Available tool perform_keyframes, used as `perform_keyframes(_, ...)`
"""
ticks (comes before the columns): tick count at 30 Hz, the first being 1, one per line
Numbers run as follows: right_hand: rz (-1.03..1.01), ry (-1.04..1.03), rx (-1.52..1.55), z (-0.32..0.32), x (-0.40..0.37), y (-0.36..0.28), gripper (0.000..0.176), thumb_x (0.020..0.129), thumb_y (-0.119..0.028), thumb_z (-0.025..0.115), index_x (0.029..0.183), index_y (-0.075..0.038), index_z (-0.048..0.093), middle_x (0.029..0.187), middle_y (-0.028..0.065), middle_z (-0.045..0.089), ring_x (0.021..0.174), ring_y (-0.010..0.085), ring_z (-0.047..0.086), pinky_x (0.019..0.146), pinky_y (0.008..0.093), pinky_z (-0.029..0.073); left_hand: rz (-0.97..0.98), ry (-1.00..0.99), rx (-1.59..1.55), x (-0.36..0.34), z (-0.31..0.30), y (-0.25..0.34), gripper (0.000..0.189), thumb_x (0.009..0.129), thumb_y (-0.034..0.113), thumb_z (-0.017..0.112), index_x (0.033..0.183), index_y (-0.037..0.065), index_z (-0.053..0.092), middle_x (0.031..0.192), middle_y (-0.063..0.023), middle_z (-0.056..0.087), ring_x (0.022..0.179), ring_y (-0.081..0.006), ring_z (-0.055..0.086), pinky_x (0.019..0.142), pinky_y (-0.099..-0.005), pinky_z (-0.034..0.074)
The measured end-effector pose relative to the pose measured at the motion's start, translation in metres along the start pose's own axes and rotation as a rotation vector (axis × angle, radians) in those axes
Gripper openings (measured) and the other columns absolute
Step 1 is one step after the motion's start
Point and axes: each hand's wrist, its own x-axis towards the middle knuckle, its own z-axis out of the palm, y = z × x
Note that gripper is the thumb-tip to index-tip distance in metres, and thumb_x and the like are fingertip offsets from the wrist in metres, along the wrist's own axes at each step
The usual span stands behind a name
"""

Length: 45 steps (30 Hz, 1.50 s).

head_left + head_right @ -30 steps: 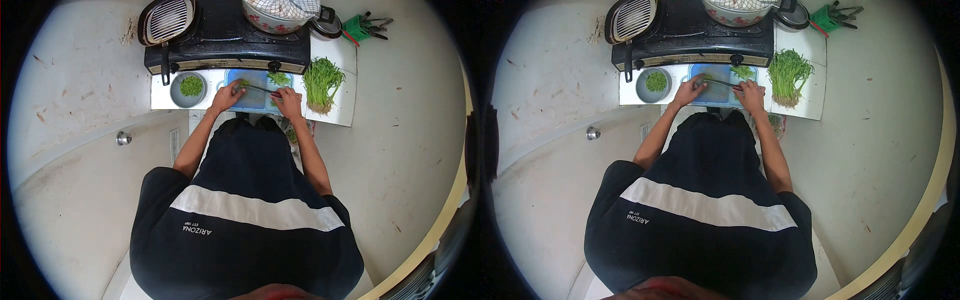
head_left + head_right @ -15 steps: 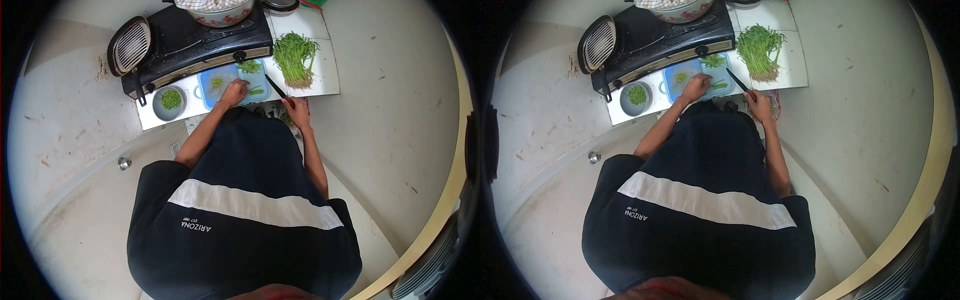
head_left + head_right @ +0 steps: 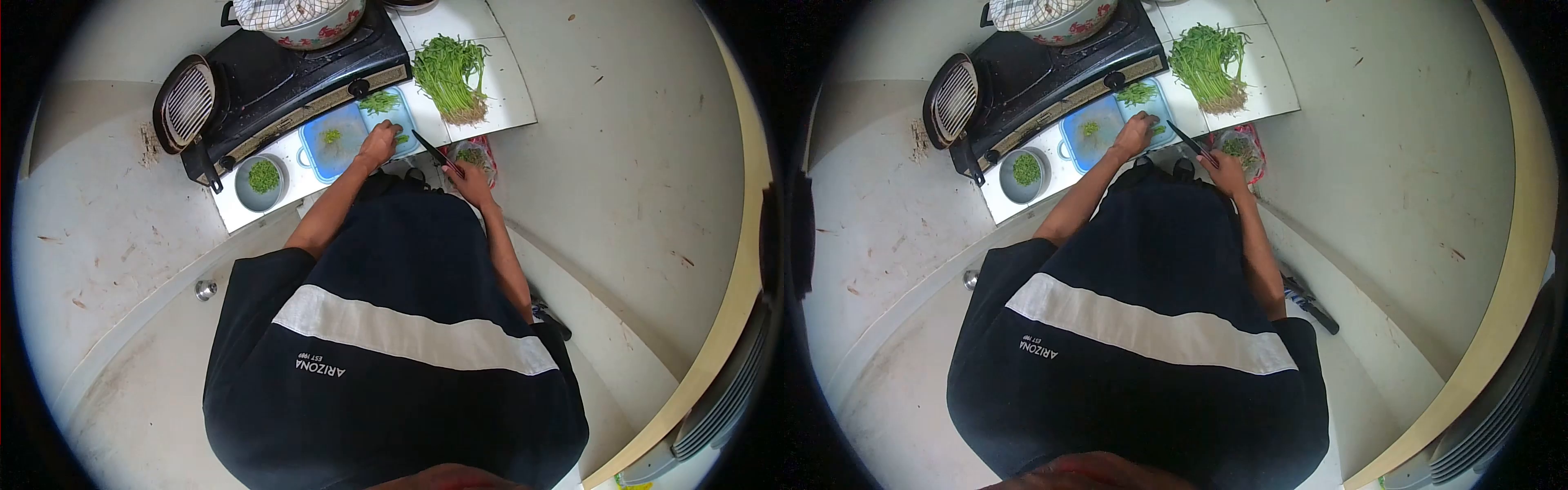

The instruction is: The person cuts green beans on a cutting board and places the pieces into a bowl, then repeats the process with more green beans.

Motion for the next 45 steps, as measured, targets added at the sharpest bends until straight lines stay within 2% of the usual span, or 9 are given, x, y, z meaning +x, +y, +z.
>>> perform_keyframes(12,-0.031,-0.085,-0.009,0.016,0.004,-0.004,0.052,0.096,-0.051,0.064,0.094,0.0,0.07,0.082,0.0253,0.067,0.083,0.0447,0.067,0.074,0.05,0.05,-0.095,-0.031,0.009,0.008,0.014,-0.013,0.026,0.083,-0.002,0.058,0.108,0.001,0.065,0.1,-0.0246,0.064,0.098,-0.0445,0.063,0.091,-0.0504,0.052)
perform_keyframes(14,-0.03,-0.052,-0.014,0.022,0.005,0.001,0.055,0.096,-0.054,0.064,0.09,0.001,0.068,0.075,0.022,0.064,0.072,0.0384,0.063,0.069,0.0463,0.047,-0.086,-0.072,-0.011,0.009,0.015,-0.014,0.025,0.082,-0.001,0.059,0.106,0.0,0.065,0.099,-0.0239,0.065,0.099,-0.044,0.064,0.091,-0.0498,0.052)
perform_keyframes(21,-0.001,-0.07,-0.029,0.025,0.012,0.01,0.055,0.096,-0.054,0.064,0.091,0.001,0.069,0.076,0.0213,0.064,0.072,0.0377,0.063,0.068,0.0462,0.046,-0.082,0.055,-0.06,0.008,0.01,-0.014,0.021,0.082,0.001,0.062,0.102,0.0,0.066,0.098,-0.0239,0.067,0.096,-0.0432,0.065,0.089,-0.0491,0.054)
perform_keyframes(24,-0.032,-0.049,-0.006,0.024,0.013,0.009,0.054,0.096,-0.053,0.064,0.091,0.0,0.069,0.072,0.0197,0.063,0.069,0.0356,0.063,0.066,0.0446,0.046,-0.129,0.127,-0.166,0.005,-0.003,-0.01,0.018,0.082,0.004,0.065,0.099,-0.001,0.066,0.094,-0.0209,0.069,0.09,-0.0353,0.068,0.084,-0.0432,0.056)
perform_keyframes(26,-0.009,-0.066,0.007,0.025,0.016,0.011,0.052,0.097,-0.051,0.063,0.092,0.0,0.069,0.069,0.0175,0.062,0.064,0.032,0.062,0.063,0.0423,0.045,-0.292,0.121,-0.356,-0.004,-0.02,-0.001,0.02,0.086,0.008,0.066,0.105,0.0,0.068,0.091,-0.0147,0.071,0.086,-0.0272,0.07,0.082,-0.0376,0.056)
perform_keyframes(29,-0.037,-0.067,0.025,0.025,0.018,0.003,0.048,0.098,-0.047,0.064,0.094,0.001,0.069,0.066,0.0157,0.06,0.06,0.0277,0.059,0.06,0.0402,0.044,-0.332,0.231,-0.372,-0.025,-0.027,-0.011,0.018,0.083,0.006,0.069,0.099,-0.002,0.068,0.091,-0.0154,0.07,0.079,-0.0219,0.068,0.077,-0.0333,0.056)
perform_keyframes(32,-0.069,-0.125,0.07,0.034,0.024,-0.004,0.048,0.097,-0.048,0.065,0.094,0.0,0.069,0.072,0.0217,0.064,0.067,0.0389,0.064,0.063,0.0453,0.047,-0.385,0.299,-0.32,-0.055,-0.038,-0.012,0.018,0.083,0.004,0.067,0.1,-0.002,0.068,0.092,-0.016,0.069,0.079,-0.0242,0.068,0.076,-0.0351,0.056)
perform_keyframes(41,-0.243,-0.372,0.05,0.079,0.035,-0.04,0.041,0.097,-0.041,0.068,0.096,0.0,0.071,0.077,0.0237,0.067,0.072,0.0441,0.065,0.065,0.0487,0.048,-0.525,0.507,-0.26,-0.144,-0.034,-0.014,0.021,0.083,0.001,0.066,0.103,0.0,0.064,0.097,-0.0184,0.063,0.09,-0.0345,0.065,0.083,-0.0424,0.054)
perform_keyframes(45,-0.347,-0.323,-0.078,0.097,0.04,-0.062,0.039,0.096,-0.04,0.068,0.094,-0.001,0.07,0.08,0.0241,0.068,0.075,0.0445,0.066,0.066,0.0504,0.049,-0.457,0.487,-0.145,-0.153,-0.044,-0.03,0.02,0.083,0.001,0.065,0.103,0.0,0.063,0.099,-0.0199,0.063,0.093,-0.0397,0.063,0.086,-0.0457,0.053)
